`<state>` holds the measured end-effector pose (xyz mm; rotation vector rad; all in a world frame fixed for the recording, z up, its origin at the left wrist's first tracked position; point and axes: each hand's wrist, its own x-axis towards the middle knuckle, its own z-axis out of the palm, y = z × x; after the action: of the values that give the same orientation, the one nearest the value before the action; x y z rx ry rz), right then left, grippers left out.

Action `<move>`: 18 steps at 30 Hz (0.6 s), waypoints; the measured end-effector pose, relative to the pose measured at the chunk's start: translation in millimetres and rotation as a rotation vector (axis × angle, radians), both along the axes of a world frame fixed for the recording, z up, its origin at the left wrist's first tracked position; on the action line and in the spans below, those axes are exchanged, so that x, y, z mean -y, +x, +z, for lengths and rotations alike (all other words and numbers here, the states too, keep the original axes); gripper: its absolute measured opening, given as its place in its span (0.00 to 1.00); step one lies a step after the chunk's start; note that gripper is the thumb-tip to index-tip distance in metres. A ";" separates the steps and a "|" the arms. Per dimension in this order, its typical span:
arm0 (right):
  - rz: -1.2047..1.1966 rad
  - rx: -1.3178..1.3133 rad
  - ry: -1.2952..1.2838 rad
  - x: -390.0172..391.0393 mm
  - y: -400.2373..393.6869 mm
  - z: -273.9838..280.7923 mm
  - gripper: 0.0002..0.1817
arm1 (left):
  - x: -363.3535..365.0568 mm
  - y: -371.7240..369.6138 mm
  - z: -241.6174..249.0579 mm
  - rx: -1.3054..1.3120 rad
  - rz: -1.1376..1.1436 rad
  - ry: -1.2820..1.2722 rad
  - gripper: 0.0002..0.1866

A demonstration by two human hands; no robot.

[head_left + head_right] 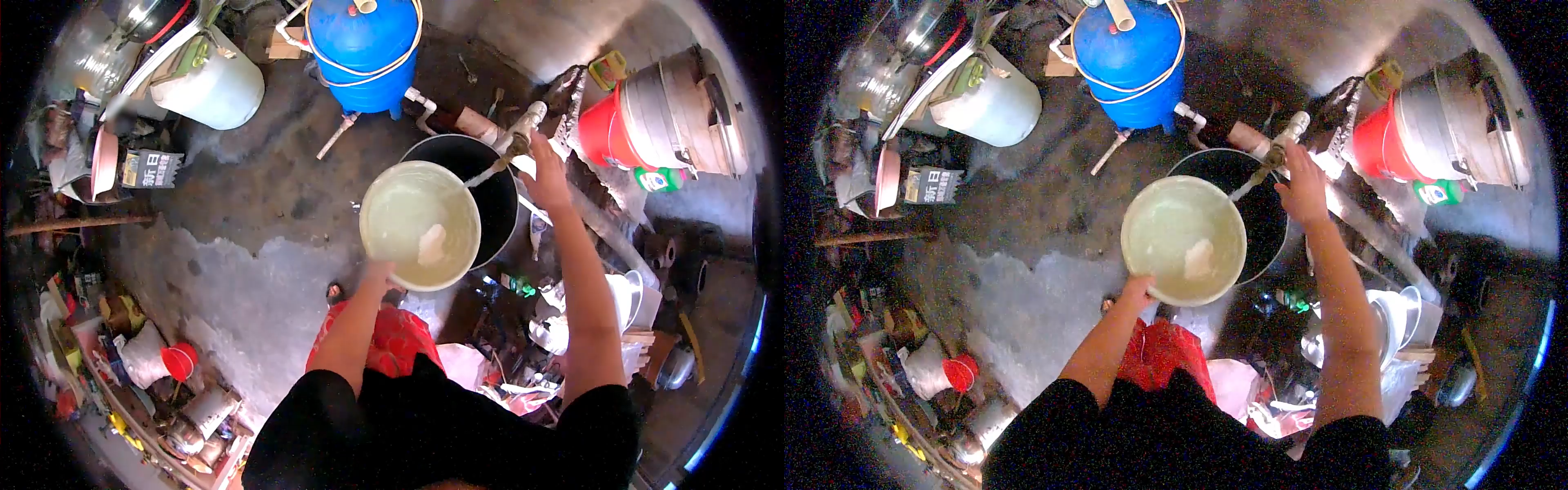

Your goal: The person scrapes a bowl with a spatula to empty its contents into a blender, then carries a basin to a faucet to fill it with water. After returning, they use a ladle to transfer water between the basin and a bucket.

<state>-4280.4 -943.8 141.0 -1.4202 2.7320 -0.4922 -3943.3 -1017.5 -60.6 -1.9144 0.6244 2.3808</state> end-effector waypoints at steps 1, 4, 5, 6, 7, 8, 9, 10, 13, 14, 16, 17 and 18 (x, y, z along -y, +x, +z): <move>-0.029 -0.163 -0.144 -5.0 9.1 -0.9 0.34 | 2.3 0.2 4.5 -0.001 0.002 -0.005 0.28; -0.093 -0.085 -0.259 -34.0 36.6 -8.0 0.32 | -3.5 12.2 -8.7 -0.121 0.055 -0.005 0.29; -0.140 -0.060 -0.297 -47.7 51.3 -10.9 0.30 | -9.4 17.5 -38.7 -0.195 0.098 -0.024 0.28; -0.157 0.029 -0.250 -61.4 67.2 -17.7 0.28 | -14.6 22.0 -55.1 -0.268 0.141 -0.041 0.28; -0.174 0.116 -0.204 -75.7 81.9 -27.7 0.26 | -14.5 20.6 -49.2 -0.266 0.137 -0.038 0.28; -0.107 0.164 -0.220 -91.8 95.5 -41.0 0.24 | -10.4 15.4 -38.1 -0.211 0.116 -0.029 0.28; -0.039 0.212 -0.237 -108.7 109.6 -55.9 0.23 | -7.6 11.5 -31.4 -0.156 0.095 -0.021 0.27; -0.055 0.348 -0.141 -126.2 124.6 -69.2 0.22 | -8.8 10.6 -36.9 -0.155 0.093 -0.021 0.27; -0.116 0.664 0.170 -175.6 171.2 -97.9 0.20 | -11.7 11.6 -52.2 -0.174 0.080 -0.133 0.21; -0.101 0.698 0.239 -197.9 186.1 -115.5 0.18 | -10.8 11.8 -49.6 -0.200 0.086 -0.112 0.23; -0.047 0.800 0.502 -218.6 204.3 -126.4 0.17 | -8.8 12.8 -50.9 -0.212 0.117 -0.101 0.24; -0.012 0.861 0.698 -220.6 211.6 -122.7 0.17 | -9.2 12.2 -55.3 -0.193 0.082 -0.095 0.25; 0.018 0.864 0.703 -237.1 219.6 -136.0 0.17 | -8.9 10.5 -57.7 -0.173 0.047 -0.090 0.26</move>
<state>-4060.8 -706.7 4.9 -0.7790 1.8865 -0.0675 -3932.8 -1008.7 -118.2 -1.7873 0.7153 2.6116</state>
